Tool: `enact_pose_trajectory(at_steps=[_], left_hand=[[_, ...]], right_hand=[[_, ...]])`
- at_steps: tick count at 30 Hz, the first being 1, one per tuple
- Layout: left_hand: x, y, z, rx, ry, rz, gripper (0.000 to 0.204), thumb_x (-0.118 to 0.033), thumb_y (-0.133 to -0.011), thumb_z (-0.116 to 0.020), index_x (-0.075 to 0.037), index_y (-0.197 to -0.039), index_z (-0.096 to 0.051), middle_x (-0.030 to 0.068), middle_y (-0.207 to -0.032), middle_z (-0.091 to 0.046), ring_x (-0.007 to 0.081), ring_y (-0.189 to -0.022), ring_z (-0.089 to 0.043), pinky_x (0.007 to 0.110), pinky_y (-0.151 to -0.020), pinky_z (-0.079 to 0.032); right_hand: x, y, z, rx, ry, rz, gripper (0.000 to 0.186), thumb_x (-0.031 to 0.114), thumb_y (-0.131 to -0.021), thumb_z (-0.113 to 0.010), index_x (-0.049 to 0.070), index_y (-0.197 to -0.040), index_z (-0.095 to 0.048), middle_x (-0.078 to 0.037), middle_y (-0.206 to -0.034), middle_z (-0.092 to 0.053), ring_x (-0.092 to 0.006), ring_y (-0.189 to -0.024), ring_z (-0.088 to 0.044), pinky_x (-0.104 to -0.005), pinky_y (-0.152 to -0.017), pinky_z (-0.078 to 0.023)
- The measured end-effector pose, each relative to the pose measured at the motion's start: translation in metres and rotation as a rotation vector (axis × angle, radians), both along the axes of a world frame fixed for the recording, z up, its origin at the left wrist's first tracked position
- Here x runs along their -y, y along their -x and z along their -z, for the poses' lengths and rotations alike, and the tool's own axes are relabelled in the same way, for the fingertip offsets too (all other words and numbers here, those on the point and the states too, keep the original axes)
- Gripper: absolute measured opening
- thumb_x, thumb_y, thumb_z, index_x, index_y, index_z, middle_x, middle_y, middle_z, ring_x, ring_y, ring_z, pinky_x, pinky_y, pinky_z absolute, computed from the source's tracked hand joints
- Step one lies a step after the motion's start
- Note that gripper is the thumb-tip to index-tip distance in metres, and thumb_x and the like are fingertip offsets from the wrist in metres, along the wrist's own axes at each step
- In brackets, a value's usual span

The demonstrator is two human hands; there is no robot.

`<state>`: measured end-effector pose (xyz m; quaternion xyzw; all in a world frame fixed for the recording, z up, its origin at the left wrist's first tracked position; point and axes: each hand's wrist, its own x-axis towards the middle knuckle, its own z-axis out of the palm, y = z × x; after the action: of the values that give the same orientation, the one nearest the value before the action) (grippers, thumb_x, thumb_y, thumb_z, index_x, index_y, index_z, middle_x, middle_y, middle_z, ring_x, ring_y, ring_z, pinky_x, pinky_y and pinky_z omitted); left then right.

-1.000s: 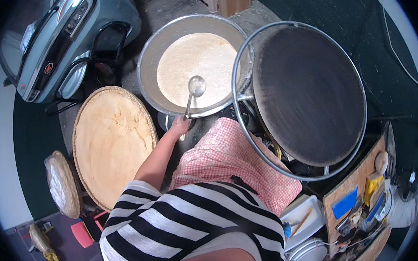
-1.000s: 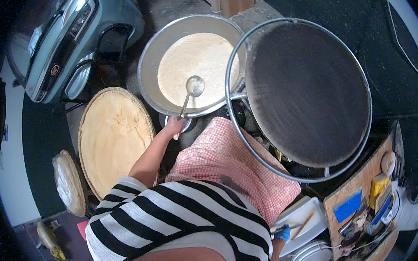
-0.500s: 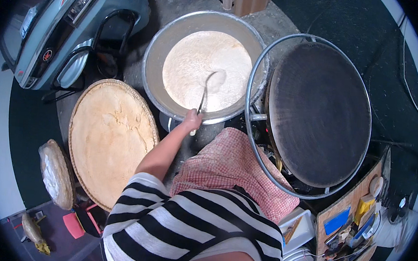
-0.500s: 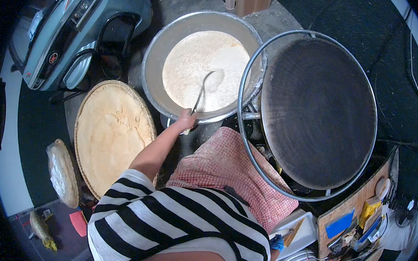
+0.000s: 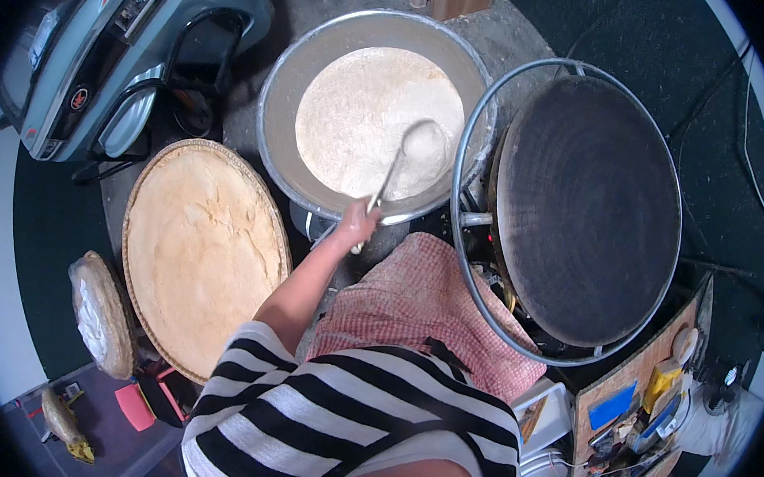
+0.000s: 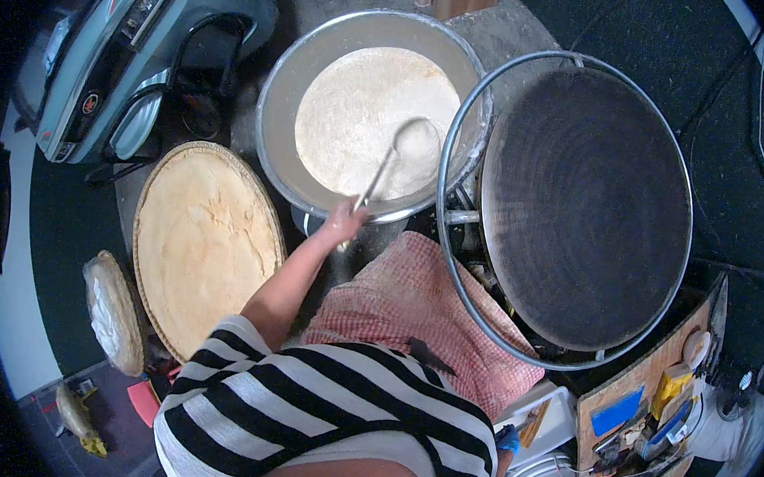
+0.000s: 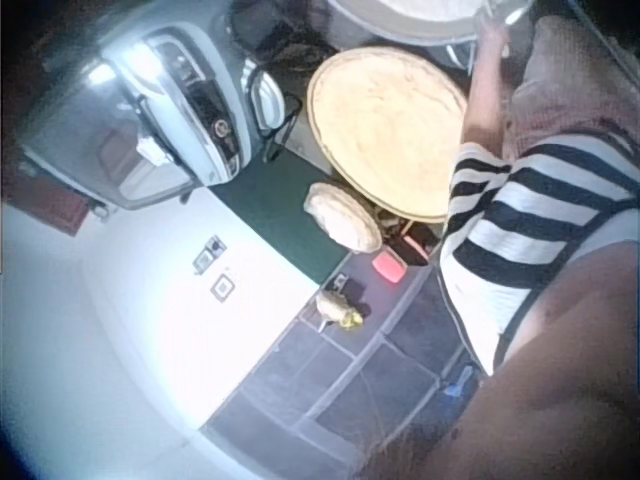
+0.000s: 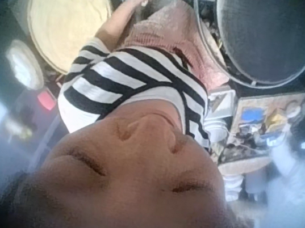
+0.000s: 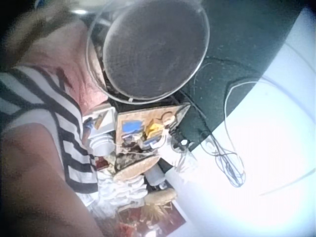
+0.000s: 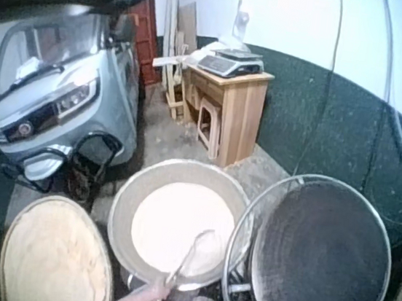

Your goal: The person ladles batter onto a hot griddle, spreads it into a thin circle, cooks it, then lifts and folds the crepe onto a wooden board. The cycle repeats with a second crepe. The person uses a ladle, wooden spreader, and blue spatula.

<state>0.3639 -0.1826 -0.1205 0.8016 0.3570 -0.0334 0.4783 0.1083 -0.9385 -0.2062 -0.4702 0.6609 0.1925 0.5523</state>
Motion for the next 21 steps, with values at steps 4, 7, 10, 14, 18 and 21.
enact_pose_trajectory(at_steps=[4,7,10,14,18,21], left_hand=[[-0.027,-0.025,0.022,-0.108,-0.248,-0.076,0.027,-0.018,-0.08,-0.055,0.006,-0.09,-0.055,0.0254,-0.077,-0.06,0.0336,-0.066,-0.062,0.041,-0.062,-0.049],[-0.013,-0.037,0.043,-0.206,0.312,-0.231,0.024,-0.02,-0.081,-0.055,0.003,-0.083,-0.054,0.0168,-0.071,-0.059,0.0259,-0.053,-0.057,0.039,-0.05,-0.046],[-0.003,-0.042,0.05,-0.097,0.943,-0.352,0.018,-0.023,-0.088,-0.05,-0.006,-0.083,-0.051,0.0031,-0.059,-0.046,0.012,-0.042,-0.04,0.029,-0.038,-0.034],[-0.002,-0.029,0.049,-0.012,1.481,-0.42,0.013,-0.024,-0.093,-0.045,-0.011,-0.095,-0.049,-0.0027,-0.059,-0.04,0.0059,-0.042,-0.034,0.021,-0.036,-0.028],[-0.004,-0.006,0.048,0.084,1.755,-0.361,0.021,-0.026,-0.094,-0.045,-0.01,-0.107,-0.047,-0.0039,-0.062,-0.04,0.004,-0.043,-0.035,0.019,-0.036,-0.029],[-0.01,0.009,0.041,0.132,1.854,-0.323,0.029,-0.027,-0.094,-0.043,-0.009,-0.117,-0.044,-0.0038,-0.063,-0.041,0.0051,-0.044,-0.035,0.019,-0.037,-0.031]], right_hand=[[0.007,0.005,0.007,0.019,0.004,0.011,0.024,0.02,-0.081,-0.054,0.017,-0.06,-0.045,0.001,-0.047,-0.04,-0.0125,-0.037,-0.033,-0.0264,-0.036,-0.028],[0.015,0.011,0.014,0.017,0.008,0.01,0.024,0.02,-0.081,-0.054,0.017,-0.059,-0.045,0.001,-0.047,-0.04,-0.0125,-0.037,-0.033,-0.0263,-0.036,-0.028],[0.022,0.016,0.017,0.029,-0.019,-0.019,0.024,0.019,-0.081,-0.054,0.017,-0.059,-0.045,0.001,-0.047,-0.04,-0.0125,-0.037,-0.033,-0.0263,-0.036,-0.028],[0.025,0.015,0.013,0.058,0.053,0.225,0.024,0.017,-0.081,-0.053,0.016,-0.059,-0.043,0.001,-0.048,-0.039,-0.0128,-0.037,-0.033,-0.0257,-0.036,-0.027],[0.015,0.007,0.001,0.07,0.04,0.107,0.025,0.02,-0.082,-0.054,0.014,-0.06,-0.044,0.001,-0.049,-0.04,-0.0126,-0.037,-0.034,-0.0258,-0.036,-0.027],[0.002,0.001,-0.006,0.097,0.064,0.102,0.025,0.021,-0.082,-0.055,0.013,-0.061,-0.044,0.001,-0.049,-0.04,-0.0126,-0.037,-0.034,-0.0258,-0.036,-0.027]])
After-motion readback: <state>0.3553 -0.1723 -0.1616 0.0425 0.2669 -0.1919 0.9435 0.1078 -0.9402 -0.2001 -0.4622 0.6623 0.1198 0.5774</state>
